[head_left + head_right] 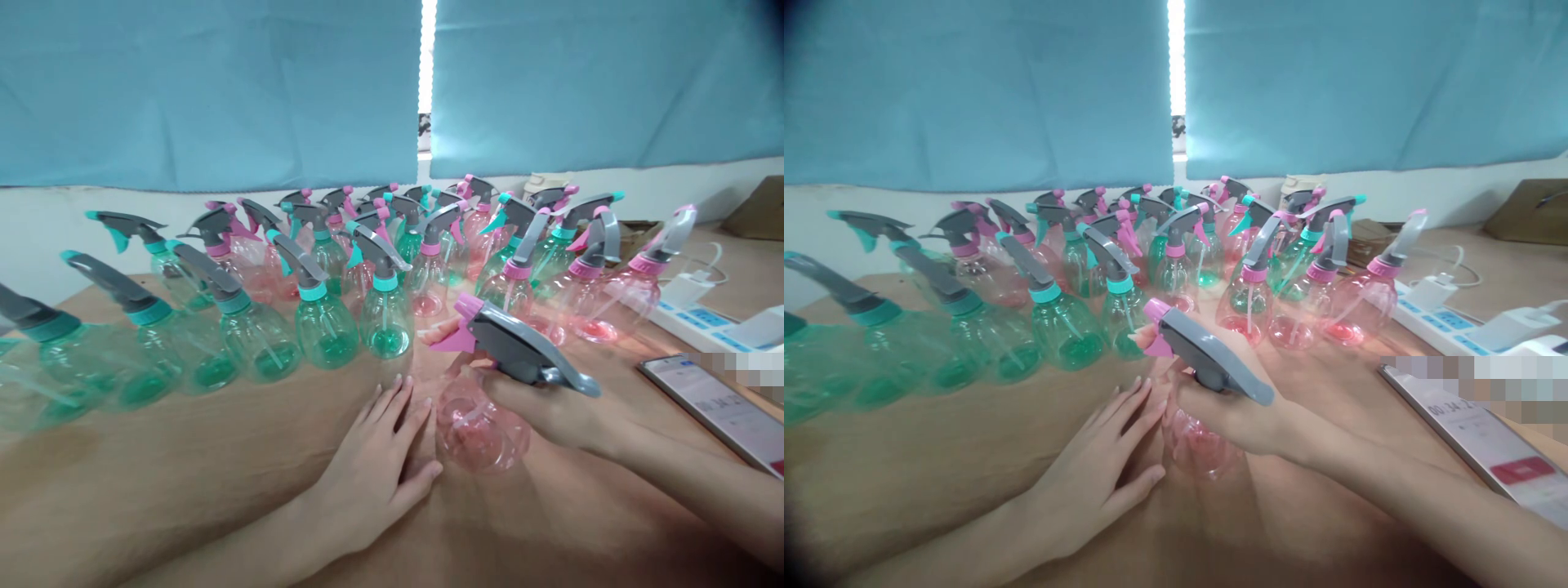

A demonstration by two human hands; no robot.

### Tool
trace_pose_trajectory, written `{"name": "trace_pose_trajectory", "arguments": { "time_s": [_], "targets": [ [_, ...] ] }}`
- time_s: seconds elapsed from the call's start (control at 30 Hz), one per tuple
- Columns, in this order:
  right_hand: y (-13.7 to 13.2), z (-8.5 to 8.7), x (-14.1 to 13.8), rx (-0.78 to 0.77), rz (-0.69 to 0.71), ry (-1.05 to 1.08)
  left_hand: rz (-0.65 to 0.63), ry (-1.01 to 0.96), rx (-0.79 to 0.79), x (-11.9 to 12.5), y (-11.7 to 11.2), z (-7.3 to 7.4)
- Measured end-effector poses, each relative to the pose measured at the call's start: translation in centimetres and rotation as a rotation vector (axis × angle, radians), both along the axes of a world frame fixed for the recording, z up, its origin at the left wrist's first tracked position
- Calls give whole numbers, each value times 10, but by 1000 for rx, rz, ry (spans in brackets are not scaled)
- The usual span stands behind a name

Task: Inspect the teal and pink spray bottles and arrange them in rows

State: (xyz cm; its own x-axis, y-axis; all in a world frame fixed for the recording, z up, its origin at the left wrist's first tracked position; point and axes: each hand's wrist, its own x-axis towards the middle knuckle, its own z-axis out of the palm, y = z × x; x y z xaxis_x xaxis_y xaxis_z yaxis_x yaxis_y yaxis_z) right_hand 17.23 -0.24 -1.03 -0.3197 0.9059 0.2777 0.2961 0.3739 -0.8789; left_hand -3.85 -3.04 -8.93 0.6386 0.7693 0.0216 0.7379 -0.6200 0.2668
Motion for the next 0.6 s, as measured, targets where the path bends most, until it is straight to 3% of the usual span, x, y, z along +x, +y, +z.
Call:
{"name": "trace_pose_trajectory", "arguments": {
  "time_s": [0.33,0.6],
  "targets": [
    [0,7,-2,-30,-12,-48,10,-38,4,-1,-1,-1],
    [-3,13,-2,42,-82,-65,0,7,22,-1,-1,-1]
  ]
}}
